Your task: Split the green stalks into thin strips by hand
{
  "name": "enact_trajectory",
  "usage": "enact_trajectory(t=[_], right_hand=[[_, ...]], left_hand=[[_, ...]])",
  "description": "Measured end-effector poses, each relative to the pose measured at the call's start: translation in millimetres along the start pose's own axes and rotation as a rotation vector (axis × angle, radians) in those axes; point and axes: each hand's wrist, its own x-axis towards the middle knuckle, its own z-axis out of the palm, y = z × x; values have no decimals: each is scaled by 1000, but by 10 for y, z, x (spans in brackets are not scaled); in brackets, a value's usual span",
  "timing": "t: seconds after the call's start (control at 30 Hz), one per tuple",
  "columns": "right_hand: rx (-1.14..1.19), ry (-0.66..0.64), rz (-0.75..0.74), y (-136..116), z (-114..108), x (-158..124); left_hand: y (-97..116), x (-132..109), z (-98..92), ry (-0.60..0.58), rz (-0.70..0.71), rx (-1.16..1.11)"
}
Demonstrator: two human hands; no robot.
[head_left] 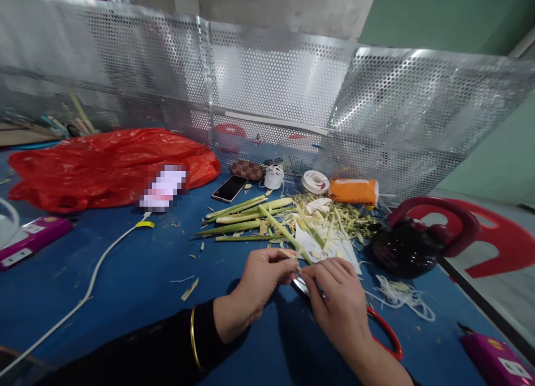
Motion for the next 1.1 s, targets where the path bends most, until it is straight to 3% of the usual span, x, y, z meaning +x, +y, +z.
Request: enact_trajectory(t=[0.33,0.43,0.57,0.63,0.73,1.1], right_hand=[[-13,-79,-133,-49,-25,-9],[160,-61,50,-21,-24,-12],[523,-51,543,52,5,18],[687,-39,694,80,23,41],[783,-29,751,92,36,61],[705,-19,739,105,101,-24]], left_hand=[[-50,25,-26,19,-3,-58],[-6,30,-32,-33,-53,-68],[96,5,-28,-86,-167,5],[124,-14,-26,-139,-216,50],[123,-41,-25,-172,-254,93],[56,-56,5,-206,-206,168]])
